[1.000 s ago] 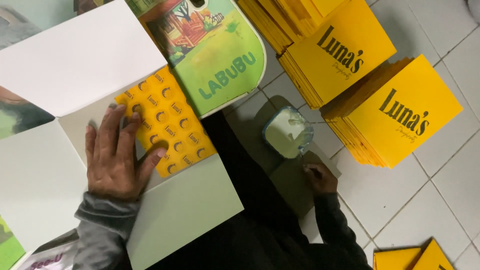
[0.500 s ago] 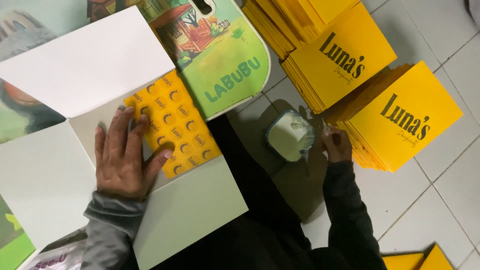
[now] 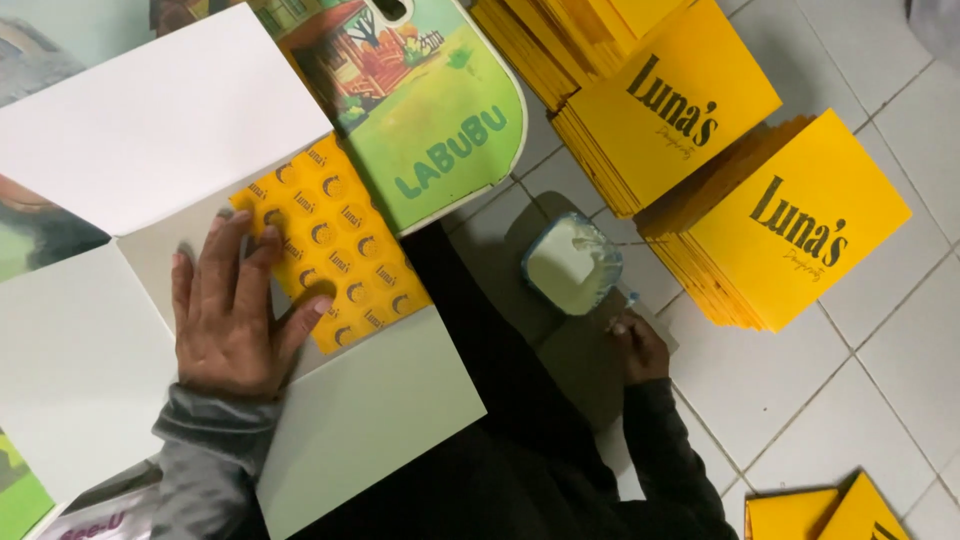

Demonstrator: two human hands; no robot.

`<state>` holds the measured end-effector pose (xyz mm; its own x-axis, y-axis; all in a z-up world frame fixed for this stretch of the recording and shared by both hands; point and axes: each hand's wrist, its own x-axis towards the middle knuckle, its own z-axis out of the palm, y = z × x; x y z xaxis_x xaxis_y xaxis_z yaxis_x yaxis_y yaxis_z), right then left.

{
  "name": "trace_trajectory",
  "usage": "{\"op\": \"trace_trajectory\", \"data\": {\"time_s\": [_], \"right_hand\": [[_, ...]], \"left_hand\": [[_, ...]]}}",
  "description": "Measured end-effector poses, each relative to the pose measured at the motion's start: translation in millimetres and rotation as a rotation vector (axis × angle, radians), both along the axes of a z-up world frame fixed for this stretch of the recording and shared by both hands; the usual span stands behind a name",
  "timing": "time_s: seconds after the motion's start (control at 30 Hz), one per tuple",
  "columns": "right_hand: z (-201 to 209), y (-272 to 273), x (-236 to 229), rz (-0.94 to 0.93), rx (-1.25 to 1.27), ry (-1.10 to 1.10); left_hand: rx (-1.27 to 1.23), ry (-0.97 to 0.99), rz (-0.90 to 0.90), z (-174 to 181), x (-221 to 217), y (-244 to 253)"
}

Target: The person sits on the floor at a small children's desk and assembles yellow printed paper envelopes, working one at a time. They open a white paper insert, apply glue with a small sponge to the envelope flap, fold the flap over the insert, and press it flat before setting the finished envelope on a stack.

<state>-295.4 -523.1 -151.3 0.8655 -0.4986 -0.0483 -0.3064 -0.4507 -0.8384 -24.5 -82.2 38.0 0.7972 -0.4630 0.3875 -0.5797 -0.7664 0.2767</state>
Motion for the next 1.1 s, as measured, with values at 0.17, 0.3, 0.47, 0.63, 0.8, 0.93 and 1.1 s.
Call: {"op": "trace_trajectory", "data": {"time_s": [0.17,0.3,0.47,0.63,0.8,0.93,1.1], "right_hand": [[85.6,15.9,42.7,-0.064,-0.34,0.108],[93.1,1.6,69.1,0.108,-0.257,0.027],[97.0,7.7,105.3,0.192,-0.121,-0.028],[74.0,0.4,126.8,0.275,-0.291,-0.011],[58.9,0.2,141.1,0.339,-0.46,0.039],[56.0,-3.1,138.8,0.337,-0.424,0.09],[87.6,7.2,123.9,0.206,-0.335,0.009]], "left_hand": [[0.009,-0.028,0.001,-1.3,1.8,-1.1],[0.005,-0.037,0.015,-2.0,2.4,-1.4],[-0.008,0.012,0.014,-6.0,3.8,1.2],[-0.023,0.042,0.012,-3.2,3.4,1.1],[-0.028,0.041,0.035,-2.7,2.3,0.7],[-0.031,0.03,0.035,1.8,1.2,0.7],[-0.046,-0.003,0.024,1.2,-0.3,0.0]]}}
